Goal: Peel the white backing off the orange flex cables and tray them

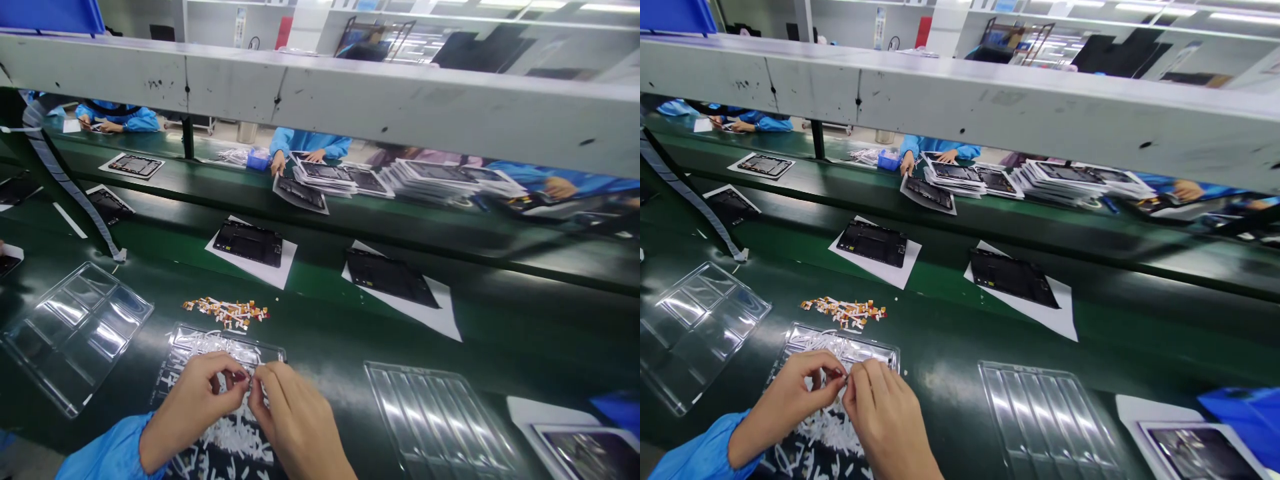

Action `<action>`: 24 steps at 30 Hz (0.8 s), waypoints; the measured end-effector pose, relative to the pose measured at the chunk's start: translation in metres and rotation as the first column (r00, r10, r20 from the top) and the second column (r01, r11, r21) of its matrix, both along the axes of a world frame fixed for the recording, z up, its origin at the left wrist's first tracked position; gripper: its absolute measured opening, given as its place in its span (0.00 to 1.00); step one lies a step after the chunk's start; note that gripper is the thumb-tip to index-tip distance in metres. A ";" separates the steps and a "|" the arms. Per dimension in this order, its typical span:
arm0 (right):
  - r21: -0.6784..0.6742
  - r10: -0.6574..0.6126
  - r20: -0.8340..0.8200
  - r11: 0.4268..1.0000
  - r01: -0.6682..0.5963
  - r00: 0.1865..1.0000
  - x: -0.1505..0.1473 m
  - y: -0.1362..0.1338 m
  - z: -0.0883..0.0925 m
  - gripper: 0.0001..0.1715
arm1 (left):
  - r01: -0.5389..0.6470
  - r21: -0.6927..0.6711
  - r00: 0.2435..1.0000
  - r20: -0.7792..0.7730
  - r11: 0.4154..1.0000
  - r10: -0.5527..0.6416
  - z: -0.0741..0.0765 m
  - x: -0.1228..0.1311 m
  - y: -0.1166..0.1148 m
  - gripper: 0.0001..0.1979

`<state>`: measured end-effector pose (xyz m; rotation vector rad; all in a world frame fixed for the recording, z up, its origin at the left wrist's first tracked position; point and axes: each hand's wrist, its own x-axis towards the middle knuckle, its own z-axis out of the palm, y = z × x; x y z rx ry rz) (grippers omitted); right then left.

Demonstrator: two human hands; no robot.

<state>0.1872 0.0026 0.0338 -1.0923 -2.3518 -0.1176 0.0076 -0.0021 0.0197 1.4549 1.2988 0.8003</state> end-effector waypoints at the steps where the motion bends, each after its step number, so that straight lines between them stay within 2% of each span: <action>1: 0.033 -0.008 0.017 0.999 0.007 1.000 -0.002 -0.001 -0.002 0.14 | -0.013 -0.016 1.000 0.005 1.000 0.013 -0.002 0.001 0.000 0.05; 6: 0.112 -0.012 0.028 0.994 0.009 1.000 -0.009 -0.004 -0.011 0.14 | -0.083 -0.070 0.995 0.050 0.994 0.087 -0.016 0.003 0.004 0.06; 11: -0.064 0.042 -0.026 0.997 -0.043 0.999 -0.003 -0.009 -0.013 0.13 | -0.100 -0.075 0.984 0.138 0.992 0.110 -0.019 0.000 0.007 0.10; 15: -0.045 0.063 -0.038 0.997 -0.065 0.997 0.006 -0.008 -0.011 0.08 | -0.075 -0.131 0.969 0.224 0.988 0.103 -0.022 -0.004 0.008 0.13; 17: -0.036 0.066 -0.041 0.997 -0.067 0.997 0.007 -0.005 -0.011 0.09 | -0.080 -0.184 0.958 0.256 0.980 0.126 -0.023 -0.005 0.007 0.19; 20: -0.038 0.069 -0.026 0.997 -0.070 0.997 0.004 -0.002 -0.014 0.10 | -0.066 -0.217 0.954 0.271 0.974 0.125 -0.021 -0.007 0.006 0.28; 24: 0.031 0.060 0.017 0.998 -0.061 0.998 0.002 0.001 -0.020 0.11 | -0.058 -0.176 0.985 0.149 0.983 0.085 -0.008 -0.006 0.003 0.29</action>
